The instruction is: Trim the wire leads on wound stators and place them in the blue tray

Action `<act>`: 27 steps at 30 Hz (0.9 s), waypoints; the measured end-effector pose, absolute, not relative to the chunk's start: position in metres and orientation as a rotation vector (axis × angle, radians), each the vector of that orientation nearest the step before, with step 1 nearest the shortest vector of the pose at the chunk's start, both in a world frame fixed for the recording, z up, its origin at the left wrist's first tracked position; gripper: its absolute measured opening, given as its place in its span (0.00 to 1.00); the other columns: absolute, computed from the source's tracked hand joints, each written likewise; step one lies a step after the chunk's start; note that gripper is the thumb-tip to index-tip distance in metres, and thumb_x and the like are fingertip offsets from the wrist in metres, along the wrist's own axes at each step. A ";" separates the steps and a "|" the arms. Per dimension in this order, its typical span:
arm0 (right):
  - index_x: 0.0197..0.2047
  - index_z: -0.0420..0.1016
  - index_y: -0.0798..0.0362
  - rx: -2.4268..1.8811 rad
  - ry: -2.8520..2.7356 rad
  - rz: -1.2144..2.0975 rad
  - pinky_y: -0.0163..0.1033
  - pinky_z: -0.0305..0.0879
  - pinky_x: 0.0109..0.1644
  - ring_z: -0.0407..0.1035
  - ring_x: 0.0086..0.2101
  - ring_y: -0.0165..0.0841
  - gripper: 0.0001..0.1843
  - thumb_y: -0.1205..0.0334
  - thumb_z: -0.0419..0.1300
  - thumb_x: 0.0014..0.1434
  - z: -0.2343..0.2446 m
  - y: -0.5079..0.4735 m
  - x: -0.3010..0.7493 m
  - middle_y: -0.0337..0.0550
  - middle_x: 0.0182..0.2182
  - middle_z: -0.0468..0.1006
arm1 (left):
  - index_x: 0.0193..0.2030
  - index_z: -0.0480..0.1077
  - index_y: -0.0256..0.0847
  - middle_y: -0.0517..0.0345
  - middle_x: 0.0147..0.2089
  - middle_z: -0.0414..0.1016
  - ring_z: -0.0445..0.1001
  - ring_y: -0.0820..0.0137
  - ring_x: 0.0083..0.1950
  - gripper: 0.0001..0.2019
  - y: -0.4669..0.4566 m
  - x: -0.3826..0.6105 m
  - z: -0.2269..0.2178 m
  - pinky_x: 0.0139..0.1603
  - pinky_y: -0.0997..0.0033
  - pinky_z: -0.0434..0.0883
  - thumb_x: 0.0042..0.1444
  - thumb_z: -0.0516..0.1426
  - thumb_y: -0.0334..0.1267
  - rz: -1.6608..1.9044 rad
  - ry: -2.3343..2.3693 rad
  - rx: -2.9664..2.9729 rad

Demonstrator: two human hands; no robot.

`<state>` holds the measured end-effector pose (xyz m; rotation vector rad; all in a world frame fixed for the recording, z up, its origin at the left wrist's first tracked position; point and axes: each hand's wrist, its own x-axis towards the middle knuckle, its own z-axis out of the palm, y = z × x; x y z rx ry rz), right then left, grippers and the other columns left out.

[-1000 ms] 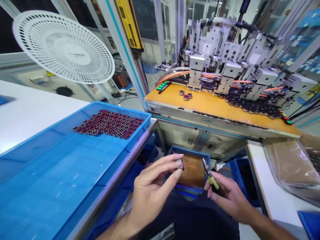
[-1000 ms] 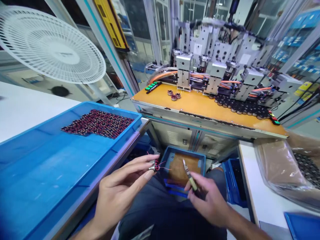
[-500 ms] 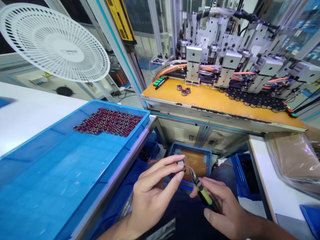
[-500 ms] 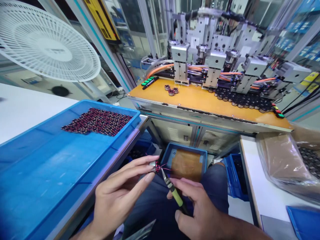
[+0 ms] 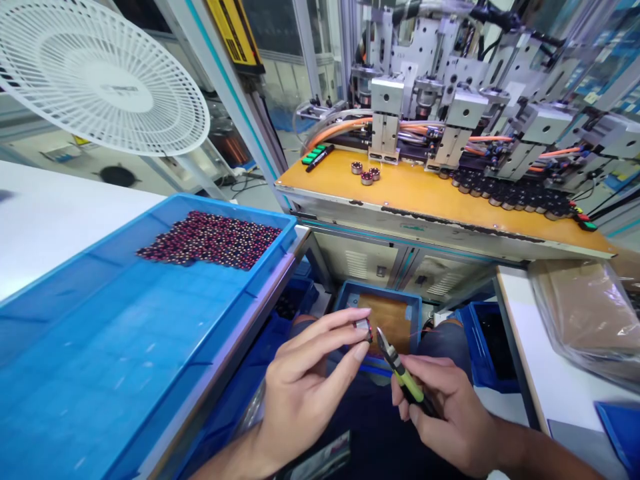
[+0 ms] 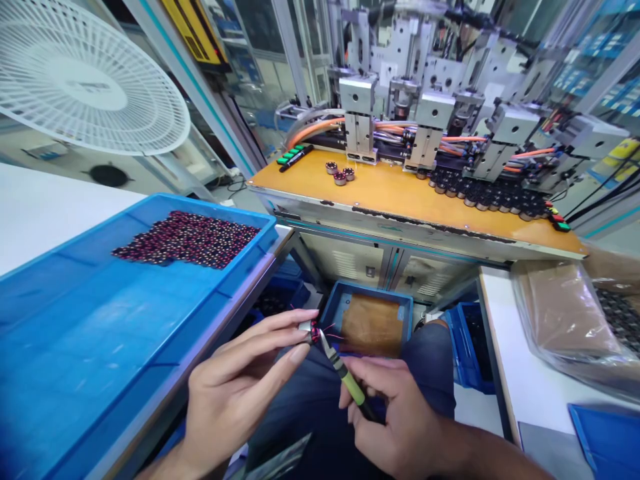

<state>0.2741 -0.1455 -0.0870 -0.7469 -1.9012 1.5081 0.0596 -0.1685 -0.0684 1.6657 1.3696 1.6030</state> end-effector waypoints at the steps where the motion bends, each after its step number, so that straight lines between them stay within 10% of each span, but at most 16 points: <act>1: 0.40 0.77 0.53 -0.775 -1.905 1.516 0.34 0.69 0.33 0.67 0.27 0.28 0.10 0.71 0.58 0.56 -0.087 -0.146 0.274 0.40 0.29 0.73 | 0.45 0.80 0.47 0.56 0.51 0.83 0.82 0.67 0.50 0.17 -0.168 0.060 -0.069 0.54 0.69 0.78 0.54 0.63 0.22 1.603 1.367 1.665; 7: 0.35 0.72 0.54 -0.973 -1.634 1.858 0.33 0.65 0.31 0.64 0.26 0.26 0.06 0.70 0.58 0.52 -0.084 -0.132 0.268 0.36 0.28 0.69 | 0.45 0.79 0.47 0.55 0.51 0.82 0.81 0.68 0.51 0.16 -0.165 0.058 -0.071 0.53 0.71 0.78 0.55 0.62 0.22 1.598 1.327 1.668; 13: 0.44 0.73 0.55 -1.163 -1.241 2.160 0.42 0.68 0.47 0.71 0.39 0.36 0.24 0.50 0.69 0.47 -0.119 -0.138 0.279 0.45 0.36 0.76 | 0.48 0.72 0.45 0.51 0.55 0.74 0.81 0.65 0.50 0.22 -0.164 0.052 -0.080 0.50 0.66 0.80 0.52 0.61 0.15 1.762 1.042 1.688; 18: 0.50 0.75 0.54 -1.077 -1.430 2.082 0.38 0.65 0.39 0.65 0.32 0.30 0.24 0.46 0.66 0.57 -0.134 -0.161 0.292 0.43 0.37 0.71 | 0.54 0.64 0.47 0.56 0.50 0.78 0.81 0.65 0.50 0.32 -0.162 0.050 -0.082 0.52 0.64 0.80 0.48 0.60 0.10 1.850 0.841 1.592; 27: 0.67 0.60 0.26 -0.603 -1.578 1.928 0.48 0.66 0.57 0.71 0.47 0.35 0.29 0.58 0.60 0.67 -0.067 -0.154 0.303 0.44 0.50 0.73 | 0.57 0.63 0.46 0.56 0.52 0.81 0.81 0.64 0.53 0.36 -0.167 0.050 -0.087 0.59 0.59 0.78 0.47 0.59 0.08 1.830 0.880 1.633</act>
